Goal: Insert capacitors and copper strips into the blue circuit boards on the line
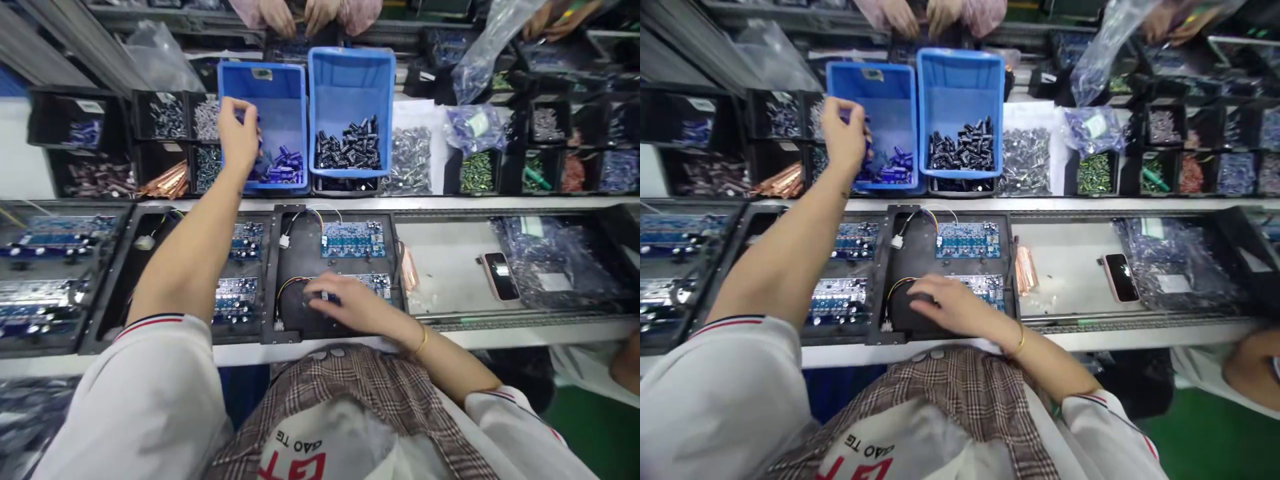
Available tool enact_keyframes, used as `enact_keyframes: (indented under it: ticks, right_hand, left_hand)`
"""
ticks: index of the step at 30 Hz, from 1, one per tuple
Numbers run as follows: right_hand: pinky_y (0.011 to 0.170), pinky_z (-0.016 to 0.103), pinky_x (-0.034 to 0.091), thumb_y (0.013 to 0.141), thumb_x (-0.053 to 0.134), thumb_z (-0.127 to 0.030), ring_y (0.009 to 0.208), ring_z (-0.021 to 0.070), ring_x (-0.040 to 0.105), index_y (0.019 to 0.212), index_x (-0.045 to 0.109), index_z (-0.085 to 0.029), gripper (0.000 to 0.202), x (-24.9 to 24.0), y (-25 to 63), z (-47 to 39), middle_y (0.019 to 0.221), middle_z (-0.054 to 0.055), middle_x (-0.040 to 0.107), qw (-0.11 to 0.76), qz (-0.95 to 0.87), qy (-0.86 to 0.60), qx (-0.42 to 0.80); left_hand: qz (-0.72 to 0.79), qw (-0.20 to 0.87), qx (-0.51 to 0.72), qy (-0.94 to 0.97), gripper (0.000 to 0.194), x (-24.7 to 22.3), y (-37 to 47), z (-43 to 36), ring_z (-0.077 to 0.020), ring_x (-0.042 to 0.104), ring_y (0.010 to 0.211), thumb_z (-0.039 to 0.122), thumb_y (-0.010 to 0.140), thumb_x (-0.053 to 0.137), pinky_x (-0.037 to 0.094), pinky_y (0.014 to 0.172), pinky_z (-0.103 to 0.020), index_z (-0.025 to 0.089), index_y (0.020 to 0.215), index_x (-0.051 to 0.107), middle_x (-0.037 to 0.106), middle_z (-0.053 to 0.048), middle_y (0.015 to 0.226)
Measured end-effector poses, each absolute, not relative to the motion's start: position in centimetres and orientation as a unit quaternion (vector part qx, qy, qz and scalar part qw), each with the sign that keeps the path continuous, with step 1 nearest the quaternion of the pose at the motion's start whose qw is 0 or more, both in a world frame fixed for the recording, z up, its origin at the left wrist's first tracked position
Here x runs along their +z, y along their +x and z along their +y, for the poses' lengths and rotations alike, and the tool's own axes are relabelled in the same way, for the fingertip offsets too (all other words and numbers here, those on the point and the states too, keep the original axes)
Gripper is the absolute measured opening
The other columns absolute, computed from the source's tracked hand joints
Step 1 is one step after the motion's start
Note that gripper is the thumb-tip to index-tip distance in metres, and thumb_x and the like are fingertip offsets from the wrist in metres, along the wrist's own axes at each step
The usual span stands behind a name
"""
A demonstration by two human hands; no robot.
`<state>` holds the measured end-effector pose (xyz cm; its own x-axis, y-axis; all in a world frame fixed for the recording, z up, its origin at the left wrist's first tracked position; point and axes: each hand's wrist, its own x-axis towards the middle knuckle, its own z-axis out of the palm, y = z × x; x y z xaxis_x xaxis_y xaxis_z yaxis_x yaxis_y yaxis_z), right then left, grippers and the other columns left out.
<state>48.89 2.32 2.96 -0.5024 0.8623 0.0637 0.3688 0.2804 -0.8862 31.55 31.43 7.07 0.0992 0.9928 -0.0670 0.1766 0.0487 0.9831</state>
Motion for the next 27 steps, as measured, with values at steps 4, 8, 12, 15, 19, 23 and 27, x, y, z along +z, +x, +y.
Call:
enact_keyframes:
  ticks: [4, 8, 12, 15, 19, 23, 27]
  right_hand:
    - [0.095, 0.036, 0.055, 0.096, 0.057, -0.029, 0.102, 0.0159, 0.067, 0.112, 0.069, -0.027, 0.02, 3.6, 52.1, 4.2, 0.109, 0.003, 0.072, 0.421, -0.657, -0.52, 0.348]
    - [0.091, 0.037, 0.057, 0.095, 0.059, -0.027, 0.1, 0.0155, 0.067, 0.129, 0.062, -0.031, 0.034, 4.4, 52.0, 5.2, 0.123, 0.004, 0.065, 0.485, -0.62, -0.526, 0.323]
    - [0.086, 0.035, 0.057, 0.094, 0.061, -0.028, 0.095, 0.0153, 0.065, 0.119, 0.068, -0.033, 0.027, 4.4, 51.1, 4.7, 0.115, 0.003, 0.067, 0.465, -0.663, -0.507, 0.294]
    - [0.083, 0.035, 0.057, 0.093, 0.063, -0.03, 0.091, 0.0155, 0.066, 0.109, 0.072, -0.03, 0.019, 3.5, 52.3, 4.5, 0.103, 0.001, 0.07, 0.442, -0.665, -0.531, 0.283]
    - [0.079, 0.036, 0.056, 0.09, 0.065, -0.029, 0.082, 0.0166, 0.066, 0.105, 0.071, -0.024, 0.016, 1.1, 55.8, 4.9, 0.098, 0.004, 0.069, 0.368, -0.665, -0.603, 0.244]
    - [0.092, 0.046, 0.051, 0.093, 0.059, -0.025, 0.098, 0.0244, 0.063, 0.105, 0.07, -0.023, 0.016, -1.2, 57.8, 5.8, 0.103, 0.007, 0.071, 0.204, -0.74, -0.619, 0.17]
    - [0.097, 0.048, 0.048, 0.096, 0.054, -0.028, 0.1, 0.0262, 0.062, 0.105, 0.069, -0.022, 0.019, -2.1, 57.7, 6.5, 0.099, 0.008, 0.071, 0.153, -0.766, -0.61, 0.135]
  left_hand:
    - [0.435, 0.676, 0.43, 0.411, 0.006, 7.7, 33.0, 23.7, -0.0046, 0.039, 0.058, 0.024, 0.1, 0.052, 0.02, 0.048, -0.016, 0.019, 0.102, 0.049, 0.049, 0.005, 0.067]
    - [0.359, 0.862, 0.249, 0.257, 0.014, 6.2, 34.2, 14.8, -0.0035, 0.037, 0.044, 0.025, 0.095, 0.058, 0.013, 0.033, -0.013, 0.014, 0.088, 0.053, 0.046, 0.002, 0.064]
    - [0.334, 0.895, 0.213, 0.207, 0.016, 5.1, 34.3, 10.2, -0.0054, 0.041, 0.042, 0.025, 0.097, 0.05, 0.022, 0.03, -0.011, 0.014, 0.087, 0.054, 0.048, 0.0, 0.065]
    - [0.33, 0.916, 0.187, 0.131, 0.018, 4.5, 34.4, 8.4, -0.0054, 0.043, 0.043, 0.027, 0.098, 0.047, 0.024, 0.03, -0.01, 0.014, 0.086, 0.054, 0.048, 0.0, 0.065]
    - [0.327, 0.941, 0.088, -0.019, 0.011, 2.4, 34.7, 4.5, -0.0068, 0.05, 0.047, 0.026, 0.091, 0.05, 0.027, 0.032, -0.009, 0.016, 0.087, 0.05, 0.056, -0.002, 0.071]
    - [0.287, 0.956, -0.049, -0.035, 0.019, -0.1, 35.2, 0.7, -0.0168, 0.066, 0.061, 0.032, 0.087, 0.049, 0.05, 0.042, -0.021, 0.015, 0.097, 0.051, 0.07, -0.014, 0.09]
    - [0.301, 0.952, -0.051, 0.025, 0.024, -0.1, 35.1, 0.0, -0.0168, 0.067, 0.061, 0.034, 0.095, 0.042, 0.051, 0.045, -0.022, 0.014, 0.101, 0.053, 0.071, -0.016, 0.092]
